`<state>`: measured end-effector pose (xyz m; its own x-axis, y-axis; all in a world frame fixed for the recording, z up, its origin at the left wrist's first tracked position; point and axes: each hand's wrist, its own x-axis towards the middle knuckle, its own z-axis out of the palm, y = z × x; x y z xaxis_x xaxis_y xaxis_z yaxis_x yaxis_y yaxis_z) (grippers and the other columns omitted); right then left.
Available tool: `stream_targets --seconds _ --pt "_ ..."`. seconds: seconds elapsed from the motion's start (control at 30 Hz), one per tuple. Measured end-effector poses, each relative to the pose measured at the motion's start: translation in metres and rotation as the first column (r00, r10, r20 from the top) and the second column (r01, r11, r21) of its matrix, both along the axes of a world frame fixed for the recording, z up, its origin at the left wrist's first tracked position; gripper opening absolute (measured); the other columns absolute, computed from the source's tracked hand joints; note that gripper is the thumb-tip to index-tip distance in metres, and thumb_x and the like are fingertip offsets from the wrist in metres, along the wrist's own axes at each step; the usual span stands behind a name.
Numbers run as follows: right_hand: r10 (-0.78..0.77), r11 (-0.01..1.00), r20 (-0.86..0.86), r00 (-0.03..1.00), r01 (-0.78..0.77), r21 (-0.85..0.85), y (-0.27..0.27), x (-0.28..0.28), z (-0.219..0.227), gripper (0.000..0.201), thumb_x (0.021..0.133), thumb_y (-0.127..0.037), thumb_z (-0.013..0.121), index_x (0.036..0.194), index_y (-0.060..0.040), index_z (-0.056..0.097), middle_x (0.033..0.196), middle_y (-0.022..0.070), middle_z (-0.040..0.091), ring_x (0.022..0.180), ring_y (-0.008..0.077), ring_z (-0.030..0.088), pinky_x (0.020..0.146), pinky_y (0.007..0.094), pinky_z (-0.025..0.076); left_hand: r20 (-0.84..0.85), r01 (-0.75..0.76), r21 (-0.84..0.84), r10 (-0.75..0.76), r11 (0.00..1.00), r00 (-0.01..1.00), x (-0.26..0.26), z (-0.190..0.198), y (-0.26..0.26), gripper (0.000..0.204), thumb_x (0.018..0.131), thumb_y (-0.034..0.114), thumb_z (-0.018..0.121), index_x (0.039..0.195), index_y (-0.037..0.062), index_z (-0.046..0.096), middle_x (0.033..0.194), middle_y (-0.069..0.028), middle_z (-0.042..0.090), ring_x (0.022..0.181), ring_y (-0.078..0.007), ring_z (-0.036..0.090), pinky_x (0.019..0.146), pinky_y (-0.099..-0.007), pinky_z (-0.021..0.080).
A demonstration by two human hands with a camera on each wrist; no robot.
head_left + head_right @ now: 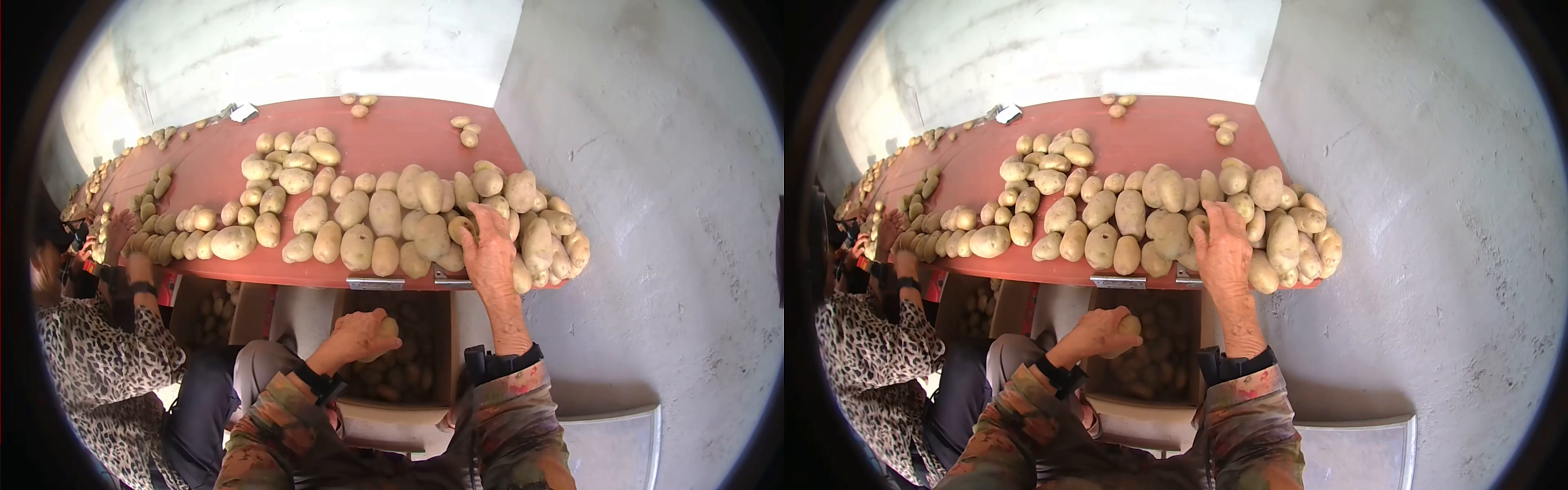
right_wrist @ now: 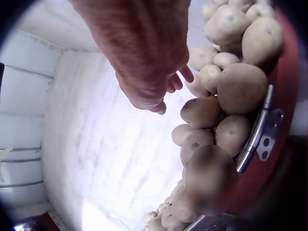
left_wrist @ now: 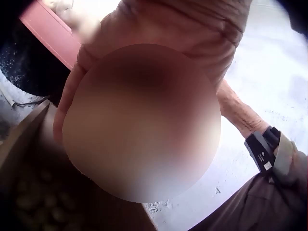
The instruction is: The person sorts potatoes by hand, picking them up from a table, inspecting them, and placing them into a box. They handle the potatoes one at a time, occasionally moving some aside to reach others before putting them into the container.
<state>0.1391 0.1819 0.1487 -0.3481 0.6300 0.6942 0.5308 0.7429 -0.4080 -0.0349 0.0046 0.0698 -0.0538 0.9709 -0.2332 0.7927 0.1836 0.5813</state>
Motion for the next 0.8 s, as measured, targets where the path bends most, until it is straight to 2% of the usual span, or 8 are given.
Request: stream_targets --seconds 0.2,0.3,0.4,0.57,0.63,0.67,0.73,0.8 --pt "0.002 0.996 0.172 0.985 0.014 -0.089 0.007 0.002 -0.013 0.052 0.077 -0.008 0.072 0.126 -0.0065 0.056 0.119 0.0172 0.061 0.108 0.0383 0.060 0.092 0.0457 0.050 0.043 0.008 0.120 -0.013 0.993 0.999 -0.001 0.008 0.000 0.050 0.083 0.044 0.068 0.111 0.0026 0.062 0.086 -0.0181 0.069 0.079 -0.0334 0.067 0.074 -0.0420 0.050" --pt "0.015 0.995 0.245 0.969 0.011 -0.104 0.006 -0.001 -0.011 0.053 0.074 -0.007 0.073 0.124 -0.0066 0.057 0.114 0.0154 0.062 0.105 0.0374 0.061 0.089 0.0455 0.051 0.257 0.050 0.064 -0.065 0.997 0.964 -0.006 0.030 0.008 0.042 0.088 0.038 0.067 0.110 0.0029 0.063 0.085 -0.0121 0.069 0.075 -0.0228 0.067 0.068 -0.0343 0.051" --pt "-0.030 0.994 0.282 0.959 0.058 -0.093 0.004 -0.003 -0.011 0.053 0.074 -0.006 0.072 0.124 -0.0071 0.057 0.111 0.0138 0.062 0.103 0.0351 0.062 0.088 0.0441 0.051 0.599 -0.022 0.001 0.017 1.000 0.801 -0.013 0.057 0.018 0.040 0.091 0.039 0.062 0.103 0.0009 0.067 0.080 -0.0038 0.065 0.072 -0.0113 0.062 0.064 -0.0255 0.050" --pt "-0.006 0.987 0.262 0.965 0.049 -0.156 0.009 -0.003 -0.015 0.055 0.076 -0.004 0.071 0.128 -0.0094 0.054 0.118 0.0151 0.061 0.110 0.0361 0.059 0.093 0.0447 0.049 0.696 -0.131 0.018 0.081 0.991 0.713 -0.027 0.080 0.038 0.039 0.094 0.036 0.061 0.112 0.0011 0.064 0.094 -0.0048 0.065 0.082 -0.0125 0.063 0.067 -0.0253 0.052" --pt "0.006 0.977 0.244 0.970 0.045 -0.206 0.012 -0.004 -0.013 0.057 0.077 -0.004 0.070 0.131 -0.0112 0.052 0.124 0.0166 0.059 0.115 0.0373 0.056 0.097 0.0450 0.047 0.834 -0.236 0.034 0.102 0.971 0.542 -0.027 0.073 0.042 0.034 0.096 0.031 0.059 0.113 0.0015 0.063 0.091 -0.0061 0.066 0.081 -0.0143 0.066 0.068 -0.0262 0.054" --pt "0.033 0.969 0.221 0.975 0.023 -0.245 0.011 -0.004 -0.013 0.057 0.078 -0.003 0.070 0.131 -0.0107 0.053 0.124 0.0173 0.059 0.115 0.0376 0.056 0.098 0.0449 0.047 0.834 -0.225 0.035 0.095 0.974 0.544 -0.027 0.066 0.043 0.034 0.096 0.031 0.059 0.113 0.0015 0.063 0.091 -0.0061 0.066 0.081 -0.0143 0.066 0.068 -0.0262 0.054" --pt "0.044 0.976 0.173 0.984 -0.005 -0.219 0.012 -0.002 -0.014 0.052 0.079 -0.001 0.067 0.128 -0.0067 0.053 0.116 0.0155 0.061 0.110 0.0375 0.058 0.092 0.0451 0.050 0.952 -0.301 -0.010 0.101 0.954 0.289 -0.030 0.047 0.044 0.029 0.099 0.026 0.057 0.113 0.0018 0.063 0.089 -0.0079 0.067 0.080 -0.0172 0.068 0.066 -0.0283 0.056" --pt "0.022 0.965 0.069 0.997 -0.004 -0.262 0.021 0.000 -0.018 0.052 0.080 -0.001 0.066 0.130 -0.0063 0.052 0.118 0.0178 0.061 0.111 0.0380 0.058 0.093 0.0444 0.050 0.978 -0.306 -0.031 0.092 0.952 0.187 -0.035 0.034 0.045 0.028 0.099 0.025 0.056 0.113 0.0014 0.062 0.088 -0.0083 0.068 0.079 -0.0183 0.069 0.066 -0.0294 0.057"
